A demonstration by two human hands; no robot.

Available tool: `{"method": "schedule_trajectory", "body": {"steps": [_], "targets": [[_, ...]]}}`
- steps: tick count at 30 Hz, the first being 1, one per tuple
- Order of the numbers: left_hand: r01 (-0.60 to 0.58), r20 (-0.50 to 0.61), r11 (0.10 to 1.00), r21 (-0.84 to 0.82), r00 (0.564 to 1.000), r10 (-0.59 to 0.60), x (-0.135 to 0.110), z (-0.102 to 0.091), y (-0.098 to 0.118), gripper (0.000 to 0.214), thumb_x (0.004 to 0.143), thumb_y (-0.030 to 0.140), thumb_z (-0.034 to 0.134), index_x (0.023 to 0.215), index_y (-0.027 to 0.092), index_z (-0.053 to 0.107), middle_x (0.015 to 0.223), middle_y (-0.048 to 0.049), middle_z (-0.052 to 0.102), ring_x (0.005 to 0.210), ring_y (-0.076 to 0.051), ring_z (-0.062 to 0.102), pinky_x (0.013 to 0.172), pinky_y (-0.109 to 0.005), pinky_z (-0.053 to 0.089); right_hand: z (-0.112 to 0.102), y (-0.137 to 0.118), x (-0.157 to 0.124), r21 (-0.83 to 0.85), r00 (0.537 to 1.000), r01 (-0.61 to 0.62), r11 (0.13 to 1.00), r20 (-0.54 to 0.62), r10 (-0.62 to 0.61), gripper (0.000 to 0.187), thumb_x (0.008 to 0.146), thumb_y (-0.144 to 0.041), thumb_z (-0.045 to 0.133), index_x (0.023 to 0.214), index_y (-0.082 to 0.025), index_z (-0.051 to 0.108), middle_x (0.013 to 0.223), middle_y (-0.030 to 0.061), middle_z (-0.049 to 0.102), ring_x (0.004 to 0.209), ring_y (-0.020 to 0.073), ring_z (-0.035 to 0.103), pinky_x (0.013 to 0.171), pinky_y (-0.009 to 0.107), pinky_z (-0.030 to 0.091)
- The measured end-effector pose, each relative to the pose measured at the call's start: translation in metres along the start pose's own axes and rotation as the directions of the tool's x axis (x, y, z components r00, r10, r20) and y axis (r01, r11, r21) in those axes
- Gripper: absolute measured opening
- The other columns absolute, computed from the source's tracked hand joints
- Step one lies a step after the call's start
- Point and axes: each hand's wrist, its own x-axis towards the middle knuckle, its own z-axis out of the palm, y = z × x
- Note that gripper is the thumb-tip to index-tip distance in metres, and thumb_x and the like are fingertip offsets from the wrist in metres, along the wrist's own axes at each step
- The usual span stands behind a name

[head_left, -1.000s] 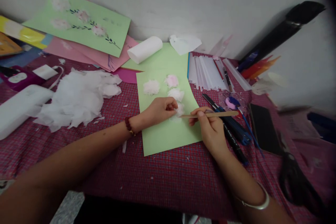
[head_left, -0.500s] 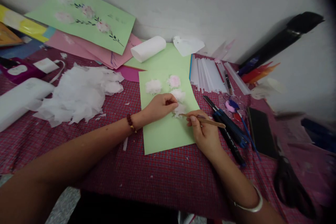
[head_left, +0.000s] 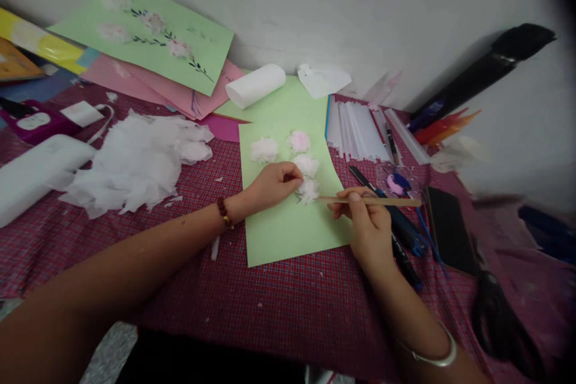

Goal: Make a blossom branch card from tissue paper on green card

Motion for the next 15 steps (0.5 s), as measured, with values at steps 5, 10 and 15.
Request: {"method": "schedule_trajectory", "body": {"steps": [5,10,15], "targets": [[0.009,0.031,0.998,-0.066,0.999,-0.006,-0.002,0.002,0.005,0.007,0.079,0.014,0.054,0.077,0.013,0.061,0.068,0.0004,0.061,0.059,-0.009,0.051,0.055,-0.022,0.041,-0.004,0.006,0.003,0.179,0.974,-0.223,0.958,0.001,0.226,0.027,0.084,-0.046,0.062,0.084,-0.018,0.065,0.067,0.0022,0.063,0.063,0.0163,0.059,0.063,0.03,0.046],[-0.029,0.147,0.995,0.097,0.989,0.014,-0.014,-0.019,0.02,0.014,0.083,0.011,0.053,0.088,0.017,0.065,0.088,-0.0014,0.072,0.081,-0.014,0.063,0.076,-0.025,0.051,-0.005,0.016,0.008,0.264,0.941,-0.323,0.909,-0.013,0.338,0.029,0.069,-0.05,0.075,0.077,-0.023,0.071,0.066,0.0047,0.064,0.065,0.0178,0.059,0.061,0.03,0.045],[-0.144,0.223,0.864,0.482,0.974,0.038,-0.028,-0.09,0.028,0.023,0.081,0.012,0.053,0.1,0.016,0.067,0.103,-0.0062,0.07,0.093,-0.016,0.064,0.086,-0.027,0.049,-0.005,0.02,0.01,0.175,0.951,-0.276,0.945,-0.091,0.295,0.028,0.068,-0.054,0.073,0.071,-0.027,0.073,0.064,0.0088,0.066,0.057,0.021,0.061,0.057,0.037,0.049]]}}
